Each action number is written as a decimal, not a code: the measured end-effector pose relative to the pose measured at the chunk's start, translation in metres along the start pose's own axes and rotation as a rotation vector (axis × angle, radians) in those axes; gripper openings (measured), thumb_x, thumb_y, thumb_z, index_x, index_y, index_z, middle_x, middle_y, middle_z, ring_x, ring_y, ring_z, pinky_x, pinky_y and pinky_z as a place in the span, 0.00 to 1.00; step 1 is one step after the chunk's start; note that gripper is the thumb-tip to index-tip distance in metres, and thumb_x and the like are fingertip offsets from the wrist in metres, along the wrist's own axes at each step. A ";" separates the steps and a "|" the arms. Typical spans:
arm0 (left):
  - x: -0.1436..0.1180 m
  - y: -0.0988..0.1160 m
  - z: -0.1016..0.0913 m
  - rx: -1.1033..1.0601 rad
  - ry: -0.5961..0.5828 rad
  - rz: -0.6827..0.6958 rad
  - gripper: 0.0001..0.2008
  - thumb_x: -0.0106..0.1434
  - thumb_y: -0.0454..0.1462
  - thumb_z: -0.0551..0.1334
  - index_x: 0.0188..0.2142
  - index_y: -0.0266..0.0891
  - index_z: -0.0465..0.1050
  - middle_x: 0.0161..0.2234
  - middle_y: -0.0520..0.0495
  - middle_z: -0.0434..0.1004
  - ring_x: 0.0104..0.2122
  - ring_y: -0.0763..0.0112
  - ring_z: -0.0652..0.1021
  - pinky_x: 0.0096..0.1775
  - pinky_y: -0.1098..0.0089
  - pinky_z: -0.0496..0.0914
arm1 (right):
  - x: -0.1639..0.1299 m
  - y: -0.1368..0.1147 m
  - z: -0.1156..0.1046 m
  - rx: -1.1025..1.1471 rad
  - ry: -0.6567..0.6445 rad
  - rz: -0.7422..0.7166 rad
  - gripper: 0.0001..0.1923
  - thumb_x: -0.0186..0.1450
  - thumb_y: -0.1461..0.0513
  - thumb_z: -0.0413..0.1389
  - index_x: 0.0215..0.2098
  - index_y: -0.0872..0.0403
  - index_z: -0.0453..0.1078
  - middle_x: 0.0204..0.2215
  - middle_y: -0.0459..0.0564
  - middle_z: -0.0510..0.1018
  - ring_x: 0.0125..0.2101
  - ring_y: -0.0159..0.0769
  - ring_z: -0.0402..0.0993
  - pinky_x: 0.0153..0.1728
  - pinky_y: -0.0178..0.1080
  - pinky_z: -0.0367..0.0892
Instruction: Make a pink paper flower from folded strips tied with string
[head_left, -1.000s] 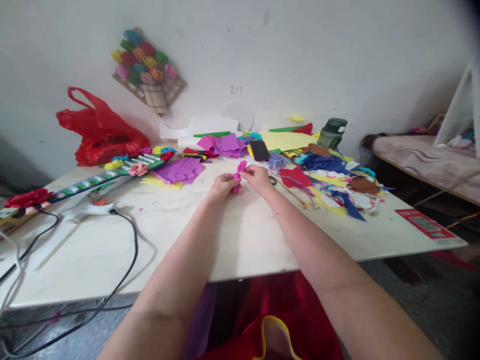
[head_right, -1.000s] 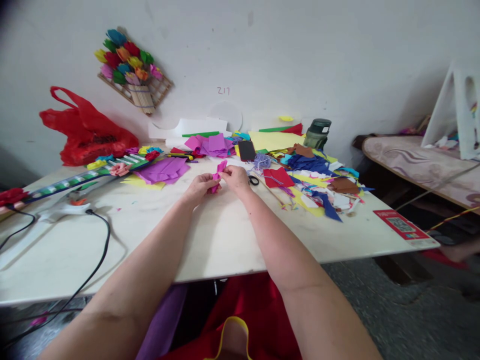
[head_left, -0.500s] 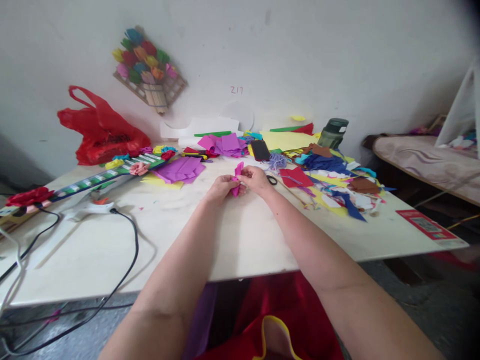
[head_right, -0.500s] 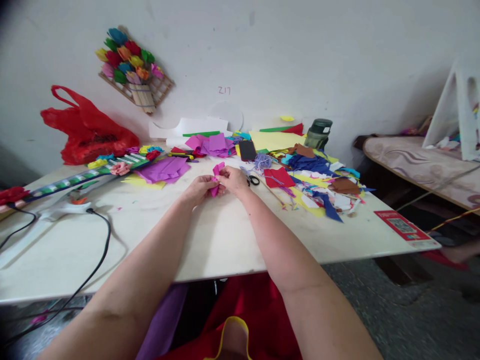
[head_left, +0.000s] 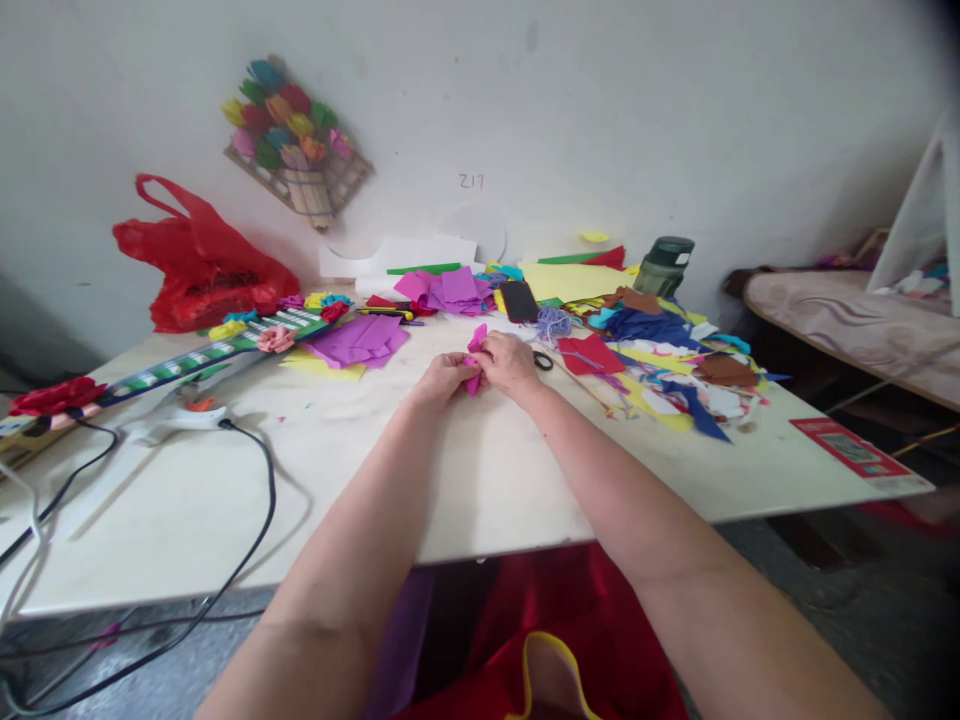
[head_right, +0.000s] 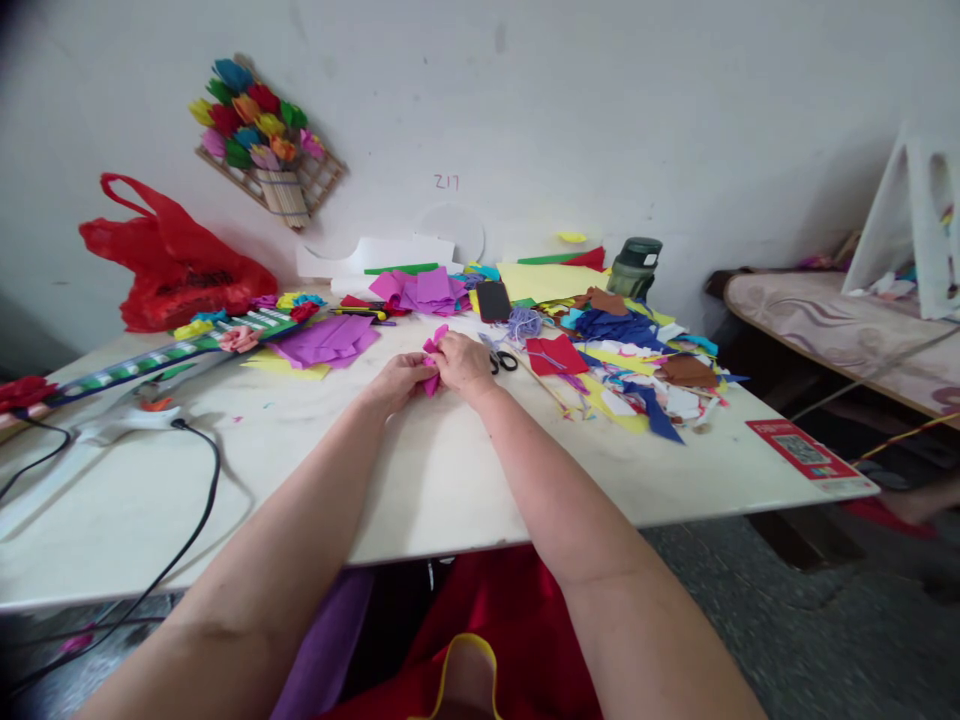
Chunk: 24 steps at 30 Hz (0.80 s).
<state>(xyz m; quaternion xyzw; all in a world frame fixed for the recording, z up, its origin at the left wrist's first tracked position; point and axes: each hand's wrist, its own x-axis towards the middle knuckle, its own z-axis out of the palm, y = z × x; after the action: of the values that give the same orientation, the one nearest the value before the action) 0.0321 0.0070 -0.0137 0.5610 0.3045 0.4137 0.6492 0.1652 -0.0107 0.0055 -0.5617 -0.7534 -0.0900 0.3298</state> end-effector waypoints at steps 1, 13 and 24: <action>0.000 0.001 0.001 -0.007 -0.004 0.003 0.08 0.45 0.33 0.66 0.24 0.32 0.69 0.17 0.51 0.71 0.17 0.77 0.70 0.24 0.75 0.64 | 0.001 0.000 0.001 0.011 0.002 0.027 0.09 0.60 0.60 0.51 0.29 0.56 0.71 0.32 0.52 0.75 0.34 0.36 0.68 0.31 0.35 0.56; -0.006 0.008 0.005 0.085 -0.109 0.015 0.11 0.49 0.37 0.66 0.27 0.31 0.68 0.20 0.44 0.75 0.18 0.74 0.72 0.23 0.74 0.64 | 0.007 0.012 0.004 0.977 -0.156 0.614 0.17 0.48 0.55 0.61 0.16 0.55 0.59 0.10 0.38 0.59 0.13 0.23 0.53 0.16 0.31 0.52; -0.006 0.008 0.009 0.107 0.007 0.013 0.09 0.48 0.36 0.64 0.25 0.32 0.68 0.20 0.44 0.75 0.18 0.73 0.72 0.24 0.73 0.65 | 0.005 0.023 0.014 0.949 -0.102 0.453 0.16 0.46 0.53 0.62 0.20 0.58 0.67 0.16 0.42 0.69 0.17 0.24 0.59 0.20 0.30 0.58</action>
<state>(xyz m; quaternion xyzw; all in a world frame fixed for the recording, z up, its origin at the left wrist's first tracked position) 0.0357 -0.0019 -0.0046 0.5952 0.3249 0.4029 0.6147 0.1792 0.0088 -0.0075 -0.5030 -0.5863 0.3618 0.5219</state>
